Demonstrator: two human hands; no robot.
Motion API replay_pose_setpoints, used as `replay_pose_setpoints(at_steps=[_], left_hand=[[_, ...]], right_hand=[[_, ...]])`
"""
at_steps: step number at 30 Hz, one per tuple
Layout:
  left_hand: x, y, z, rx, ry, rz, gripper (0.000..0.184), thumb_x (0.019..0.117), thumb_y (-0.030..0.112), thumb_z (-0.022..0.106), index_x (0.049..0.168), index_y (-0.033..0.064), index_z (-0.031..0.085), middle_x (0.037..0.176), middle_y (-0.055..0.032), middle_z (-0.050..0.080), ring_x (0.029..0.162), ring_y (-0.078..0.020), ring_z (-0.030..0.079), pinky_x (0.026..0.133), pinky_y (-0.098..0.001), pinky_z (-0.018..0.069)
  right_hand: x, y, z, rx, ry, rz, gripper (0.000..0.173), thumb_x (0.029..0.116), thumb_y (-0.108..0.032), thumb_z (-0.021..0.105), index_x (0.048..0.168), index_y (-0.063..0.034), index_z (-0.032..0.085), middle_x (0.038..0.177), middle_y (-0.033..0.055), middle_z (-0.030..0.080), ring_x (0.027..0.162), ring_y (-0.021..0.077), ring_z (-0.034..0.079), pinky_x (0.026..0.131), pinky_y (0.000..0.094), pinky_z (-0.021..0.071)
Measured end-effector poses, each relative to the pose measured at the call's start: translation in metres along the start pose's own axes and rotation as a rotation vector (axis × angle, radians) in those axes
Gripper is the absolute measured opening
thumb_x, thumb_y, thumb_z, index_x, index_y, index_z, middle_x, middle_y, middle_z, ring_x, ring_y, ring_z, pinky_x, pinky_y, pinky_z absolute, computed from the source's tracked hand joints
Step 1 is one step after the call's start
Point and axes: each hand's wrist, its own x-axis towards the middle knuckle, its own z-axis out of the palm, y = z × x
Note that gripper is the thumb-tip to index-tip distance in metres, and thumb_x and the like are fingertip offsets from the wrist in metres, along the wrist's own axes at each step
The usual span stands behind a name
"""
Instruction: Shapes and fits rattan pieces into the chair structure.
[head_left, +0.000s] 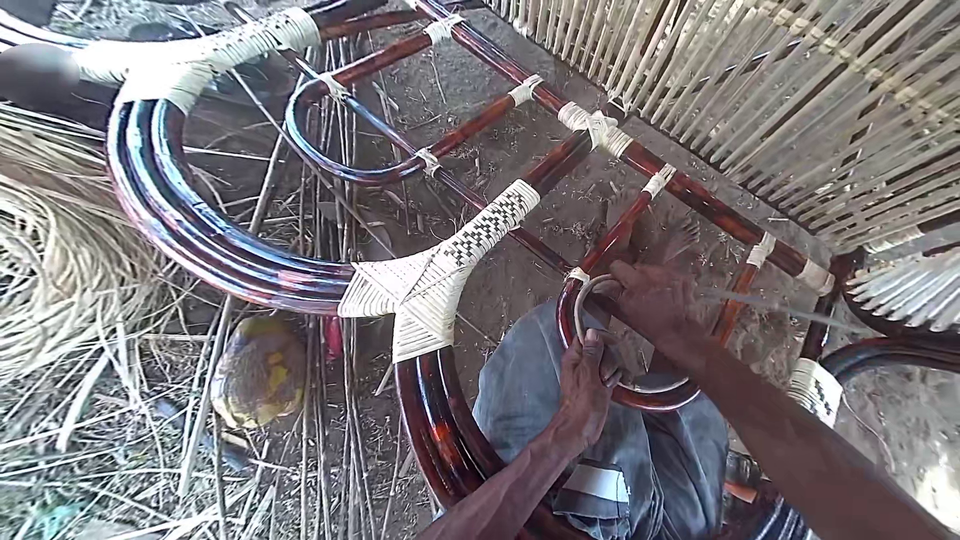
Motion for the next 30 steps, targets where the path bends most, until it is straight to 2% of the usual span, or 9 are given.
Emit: replay_pose_setpoints(at_steps=[2,4,7,9,12,15,20,24,30], left_hand=[[0.001,0.001,0.001,0.000,0.009,0.007,0.033,0.1119,0.027,0.033,0.103,0.0103,0.060,0.059,0.0054,0.040,0.051,-0.0085,0.045,0.059,-0.0279,0.0498],[-0.001,0.000,0.001,0.019,0.012,0.004,0.033,0.1119,0.027,0.034,0.104,0.0097,0.061,0.059,0.0050,0.040,0.050,-0.0087,0.045,0.059,-0.0283,0.0504],[-0.003,-0.001,-0.001,0.044,-0.016,0.022,0.033,0.1107,0.028,0.036,0.103,0.0108,0.062,0.059,0.0053,0.042,0.052,-0.0083,0.046,0.060,-0.0283,0.0499],[-0.004,0.001,-0.001,0.032,-0.025,0.022,0.032,0.1110,0.027,0.036,0.101,0.0107,0.062,0.060,0.0050,0.044,0.052,-0.0080,0.046,0.059,-0.0269,0.0489],[-0.002,0.004,-0.001,0.021,-0.047,-0.001,0.032,0.1115,0.025,0.035,0.102,0.0078,0.060,0.061,0.0037,0.045,0.053,-0.0082,0.047,0.059,-0.0265,0.0495],[-0.001,0.007,-0.002,0.037,-0.082,-0.027,0.030,0.1112,0.027,0.036,0.103,0.0097,0.059,0.063,0.0045,0.045,0.054,-0.0078,0.048,0.061,-0.0275,0.0514],[-0.001,0.005,-0.003,-0.007,-0.106,-0.019,0.028,0.1093,0.029,0.042,0.099,0.0110,0.061,0.063,0.0053,0.045,0.053,-0.0063,0.046,0.059,-0.0250,0.0488],[-0.004,0.002,-0.003,-0.067,-0.087,-0.014,0.027,0.1087,0.028,0.043,0.095,0.0123,0.061,0.062,0.0047,0.045,0.053,-0.0076,0.047,0.061,-0.0268,0.0496],[-0.003,-0.001,0.000,-0.067,-0.031,0.004,0.027,0.1094,0.028,0.042,0.092,0.0140,0.058,0.061,0.0052,0.042,0.051,-0.0068,0.044,0.058,-0.0252,0.0471]], right_hand=[[-0.002,-0.008,0.002,0.016,-0.083,0.094,0.052,0.1005,-0.057,0.054,0.083,-0.0092,0.064,0.064,0.0130,0.060,0.061,0.0346,0.066,0.051,0.0507,0.0479],[-0.001,-0.001,0.006,0.063,-0.089,0.044,0.053,0.1009,-0.058,0.052,0.084,-0.0092,0.064,0.067,0.0128,0.062,0.067,0.0345,0.067,0.057,0.0513,0.0499],[0.028,0.026,0.000,0.168,0.002,-0.368,0.053,0.1020,-0.057,0.048,0.100,-0.0107,0.074,0.088,0.0122,0.069,0.089,0.0344,0.067,0.086,0.0547,0.0490],[0.055,0.025,-0.019,0.135,-0.070,-0.660,0.054,0.0994,-0.062,0.048,0.113,-0.0167,0.076,0.097,0.0110,0.071,0.099,0.0335,0.066,0.096,0.0571,0.0460],[0.082,0.011,-0.035,0.074,-0.241,-0.992,0.045,0.0954,-0.059,0.057,0.112,-0.0220,0.076,0.098,0.0093,0.070,0.094,0.0314,0.066,0.081,0.0524,0.0484],[0.088,-0.001,-0.035,0.122,-0.378,-1.108,0.031,0.0947,-0.047,0.065,0.100,-0.0177,0.076,0.090,0.0070,0.070,0.084,0.0285,0.067,0.073,0.0491,0.0513],[0.075,0.009,-0.035,0.207,-0.321,-1.013,0.028,0.0959,-0.039,0.064,0.085,-0.0142,0.071,0.068,0.0040,0.061,0.062,0.0227,0.063,0.053,0.0428,0.0476],[0.046,0.011,-0.033,0.213,-0.255,-0.784,0.024,0.0981,-0.034,0.063,0.094,-0.0148,0.076,0.077,0.0052,0.065,0.068,0.0242,0.066,0.056,0.0437,0.0506],[-0.014,-0.001,-0.016,0.291,-0.005,-0.275,0.041,0.0991,-0.050,0.058,0.095,-0.0131,0.075,0.076,0.0079,0.065,0.065,0.0273,0.066,0.053,0.0455,0.0516]])
